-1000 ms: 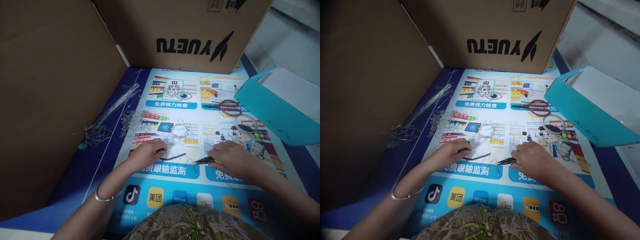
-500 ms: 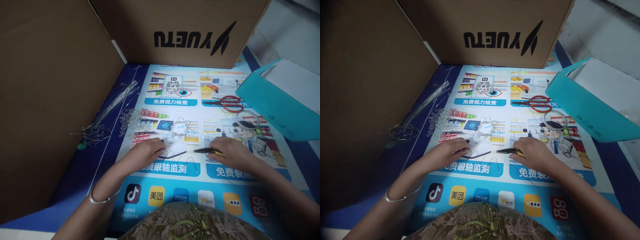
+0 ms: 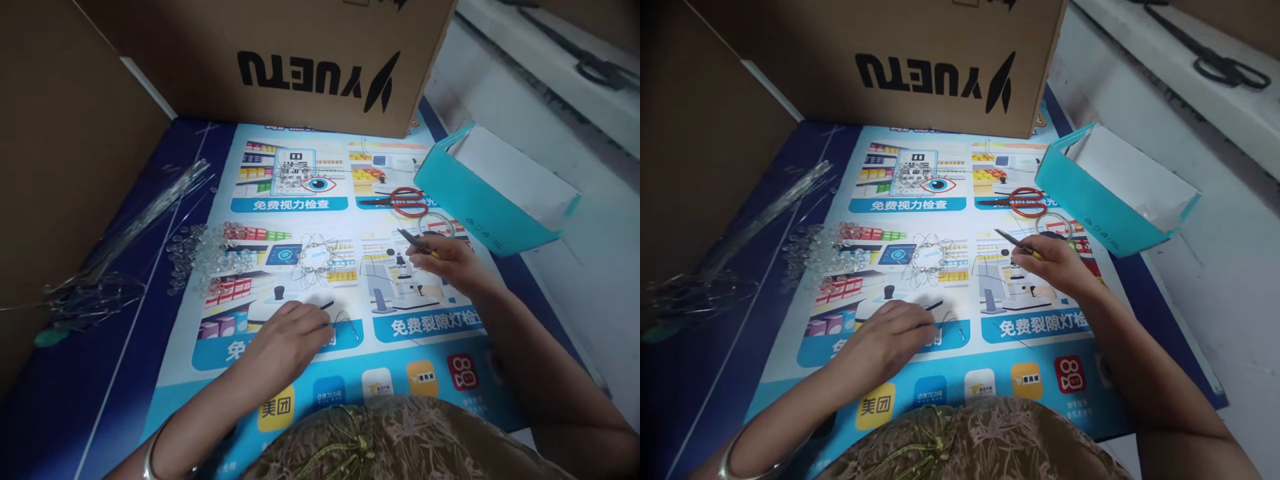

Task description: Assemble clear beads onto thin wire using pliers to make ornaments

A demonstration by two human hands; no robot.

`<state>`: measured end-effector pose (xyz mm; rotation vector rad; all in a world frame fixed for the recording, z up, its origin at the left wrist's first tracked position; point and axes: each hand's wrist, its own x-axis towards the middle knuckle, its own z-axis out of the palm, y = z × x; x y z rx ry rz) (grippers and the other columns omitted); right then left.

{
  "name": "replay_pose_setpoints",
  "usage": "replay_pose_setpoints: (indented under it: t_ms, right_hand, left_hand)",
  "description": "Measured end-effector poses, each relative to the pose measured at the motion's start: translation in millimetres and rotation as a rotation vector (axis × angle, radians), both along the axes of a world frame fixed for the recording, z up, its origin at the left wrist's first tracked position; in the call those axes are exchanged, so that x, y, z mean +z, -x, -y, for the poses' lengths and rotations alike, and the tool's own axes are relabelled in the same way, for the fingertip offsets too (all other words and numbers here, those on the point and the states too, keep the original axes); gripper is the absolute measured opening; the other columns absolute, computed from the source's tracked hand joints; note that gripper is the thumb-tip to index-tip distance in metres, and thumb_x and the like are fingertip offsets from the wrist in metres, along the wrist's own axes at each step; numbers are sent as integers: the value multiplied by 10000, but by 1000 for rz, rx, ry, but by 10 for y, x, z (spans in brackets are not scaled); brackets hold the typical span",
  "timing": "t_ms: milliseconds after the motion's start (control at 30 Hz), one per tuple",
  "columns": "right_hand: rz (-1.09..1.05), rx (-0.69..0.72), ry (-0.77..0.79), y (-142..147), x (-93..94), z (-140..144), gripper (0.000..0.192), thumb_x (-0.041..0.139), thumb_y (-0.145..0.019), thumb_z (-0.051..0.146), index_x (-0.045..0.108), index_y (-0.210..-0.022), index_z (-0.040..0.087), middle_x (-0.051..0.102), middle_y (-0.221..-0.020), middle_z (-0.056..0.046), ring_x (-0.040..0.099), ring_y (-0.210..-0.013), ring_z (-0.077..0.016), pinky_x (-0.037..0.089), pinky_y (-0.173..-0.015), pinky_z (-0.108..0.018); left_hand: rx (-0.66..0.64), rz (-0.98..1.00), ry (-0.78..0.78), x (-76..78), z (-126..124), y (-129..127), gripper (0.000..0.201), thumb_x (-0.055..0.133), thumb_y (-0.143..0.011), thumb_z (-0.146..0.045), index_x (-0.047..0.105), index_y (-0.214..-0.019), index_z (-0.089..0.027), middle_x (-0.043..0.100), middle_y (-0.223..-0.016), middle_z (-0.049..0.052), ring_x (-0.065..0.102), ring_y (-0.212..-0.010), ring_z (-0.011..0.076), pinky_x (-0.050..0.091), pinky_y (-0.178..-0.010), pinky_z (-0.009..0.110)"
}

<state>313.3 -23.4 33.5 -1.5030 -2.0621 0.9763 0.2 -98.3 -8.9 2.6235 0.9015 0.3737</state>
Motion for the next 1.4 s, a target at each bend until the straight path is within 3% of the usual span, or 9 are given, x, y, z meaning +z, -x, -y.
replay_pose_setpoints:
  t_ms: [133,367,600,900,1200,1400]
  right_hand:
    - [144,24,35,-70,-43,147,311,507,-817,445,610,-941,180,626,-826,-40,564,-719,-146,417,-607,-257]
    - [322,137,-86,68,-141,381,278,527,-822,381,593,-1011,187,625,-934,-58,571,-821,-173,419,-669,-263]
    - [516,477,-224,250,-50,551,221,520,-841,342,616,-976,197,612,-915,-72,534,-894,-199,393,-774,-320]
    - [788,574,-409,326,-146,702,115,502,-839,199,604,-891,186,576,-801,-73,494,-790,-208,330,-704,-341]
    - [784,607,-461,278,-183,720,111,504,-831,173,588,-900,194,576,-837,-66,491,-801,-210,325,-697,-346]
    - [759,610,-439,271,-171,712,112,512,-844,254,584,-907,197,573,-837,-62,485,-794,-210,325,-694,-345]
  left_hand:
    - [8,-34,2,-47,-23,-34,204,420,-903,-174,622,-913,-202,603,-874,43,515,-843,173,371,-750,353]
    - [99,-39,5,-87,10,-99,181,451,-888,-205,629,-859,-190,597,-813,54,521,-832,193,383,-731,364]
    - [260,33,-9,-77,-59,-152,165,463,-878,-236,597,-958,-181,605,-921,69,547,-874,204,439,-751,358]
    - [210,-145,86,-38,-193,-391,146,450,-872,-204,588,-906,-172,573,-874,69,544,-897,217,451,-771,363]
    - [253,-69,125,25,-186,-264,173,428,-879,-178,588,-945,-171,576,-925,65,534,-895,196,449,-773,338]
    - [38,-71,131,75,-94,-275,141,484,-872,-224,600,-946,-195,572,-907,51,518,-863,188,422,-738,327]
